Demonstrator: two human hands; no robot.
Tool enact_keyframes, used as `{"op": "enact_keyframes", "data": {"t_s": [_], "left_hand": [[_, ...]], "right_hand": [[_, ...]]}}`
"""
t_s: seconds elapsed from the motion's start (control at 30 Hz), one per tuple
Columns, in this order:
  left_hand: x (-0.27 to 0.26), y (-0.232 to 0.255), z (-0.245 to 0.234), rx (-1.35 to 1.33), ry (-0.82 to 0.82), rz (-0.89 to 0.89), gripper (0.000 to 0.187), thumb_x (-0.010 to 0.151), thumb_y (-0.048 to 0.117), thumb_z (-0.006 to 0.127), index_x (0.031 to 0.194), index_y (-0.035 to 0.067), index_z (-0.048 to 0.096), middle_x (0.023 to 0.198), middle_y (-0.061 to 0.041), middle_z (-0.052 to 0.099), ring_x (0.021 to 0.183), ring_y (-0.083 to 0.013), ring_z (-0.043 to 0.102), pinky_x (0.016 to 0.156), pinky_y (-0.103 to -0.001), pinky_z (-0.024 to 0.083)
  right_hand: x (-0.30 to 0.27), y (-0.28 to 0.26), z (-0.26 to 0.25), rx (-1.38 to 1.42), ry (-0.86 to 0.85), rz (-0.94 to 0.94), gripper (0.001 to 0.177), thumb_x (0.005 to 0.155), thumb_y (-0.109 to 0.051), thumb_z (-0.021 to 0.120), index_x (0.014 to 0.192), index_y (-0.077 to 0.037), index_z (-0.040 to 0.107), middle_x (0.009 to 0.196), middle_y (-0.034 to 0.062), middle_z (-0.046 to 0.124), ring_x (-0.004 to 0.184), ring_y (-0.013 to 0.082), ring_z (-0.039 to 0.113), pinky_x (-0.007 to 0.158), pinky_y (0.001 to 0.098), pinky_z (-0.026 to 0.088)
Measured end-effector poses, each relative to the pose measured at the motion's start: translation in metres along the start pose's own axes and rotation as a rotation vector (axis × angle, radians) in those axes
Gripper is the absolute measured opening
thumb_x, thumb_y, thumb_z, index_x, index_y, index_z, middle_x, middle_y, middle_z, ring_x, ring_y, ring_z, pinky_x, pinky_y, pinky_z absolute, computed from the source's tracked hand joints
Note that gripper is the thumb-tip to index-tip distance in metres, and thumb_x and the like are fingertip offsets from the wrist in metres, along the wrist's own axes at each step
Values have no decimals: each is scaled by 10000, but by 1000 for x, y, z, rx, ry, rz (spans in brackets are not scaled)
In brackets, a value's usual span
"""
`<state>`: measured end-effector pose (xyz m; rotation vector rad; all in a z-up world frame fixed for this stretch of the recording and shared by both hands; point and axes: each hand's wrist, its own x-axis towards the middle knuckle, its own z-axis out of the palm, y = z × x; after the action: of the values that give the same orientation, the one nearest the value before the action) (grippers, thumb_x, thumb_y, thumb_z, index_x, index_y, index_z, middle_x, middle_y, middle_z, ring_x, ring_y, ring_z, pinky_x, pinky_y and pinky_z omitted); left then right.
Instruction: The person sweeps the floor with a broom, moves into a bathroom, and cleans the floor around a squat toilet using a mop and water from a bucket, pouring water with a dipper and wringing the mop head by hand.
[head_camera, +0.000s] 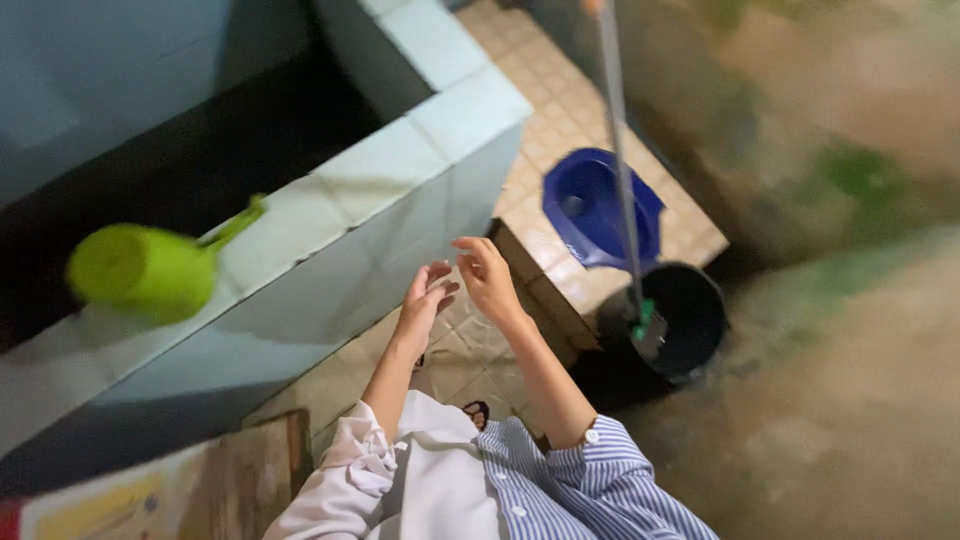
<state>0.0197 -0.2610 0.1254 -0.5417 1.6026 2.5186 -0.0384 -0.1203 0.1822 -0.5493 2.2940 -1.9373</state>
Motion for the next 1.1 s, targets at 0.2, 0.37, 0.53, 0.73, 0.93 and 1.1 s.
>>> {"op": "enact_keyframes", "data": {"t_s": [0.2, 0.37, 0.53, 0.73, 0.93, 1.1], "left_hand": [[-22, 40, -93, 61, 244, 302, 526, 836, -60, 423, 1321, 88, 563, 1353, -42, 611, 1104, -170, 664, 956, -322, 511], [-35, 82, -173, 390, 529, 385, 303, 934, -28, 552, 1217, 42, 635, 1091, -89, 677, 927, -195, 635, 843, -332, 507], [-11, 110, -240, 616, 586, 453, 209, 902, -19, 585, 1098, 25, 644, 1029, -108, 678, 897, -238, 684, 808, -354, 549], [26, 113, -298, 872, 580, 709, 318, 808, -101, 542, 1085, 24, 639, 1129, -189, 638, 1093, -397, 620, 945, -424, 516], [59, 124, -314, 938, 419, 667, 303, 845, -57, 536, 1108, 28, 662, 1253, -194, 614, 1165, -390, 610, 986, -432, 490], [79, 119, -316, 849, 579, 494, 244, 926, 39, 596, 1160, -24, 624, 1246, -204, 598, 1137, -394, 603, 963, -433, 497]], "right_hand": [[43, -38, 102, -66, -269, -141, 236, 980, -20, 607, 1208, -38, 663, 1144, 115, 667, 996, 232, 708, 799, 333, 583], [85, -46, 209, -212, -424, -221, 215, 974, -54, 650, 1182, -76, 699, 1172, 122, 692, 993, 301, 699, 819, 373, 566], [146, -36, 300, -471, -447, -722, 371, 864, -129, 704, 1229, -93, 651, 1359, 163, 611, 1278, 391, 539, 1061, 480, 422], [226, 17, 367, -800, -676, -678, 327, 900, -284, 644, 1202, -160, 656, 1127, 101, 733, 1094, 312, 663, 1033, 524, 400], [291, 65, 404, -1078, -891, -58, 544, 1053, -596, 372, 1298, -171, 608, 1078, 142, 740, 1073, 356, 686, 930, 570, 469], [335, 133, 429, -1126, -1045, 353, 633, 1028, -637, 372, 1295, -133, 647, 1294, 156, 665, 1239, 338, 616, 1019, 547, 445]]}}
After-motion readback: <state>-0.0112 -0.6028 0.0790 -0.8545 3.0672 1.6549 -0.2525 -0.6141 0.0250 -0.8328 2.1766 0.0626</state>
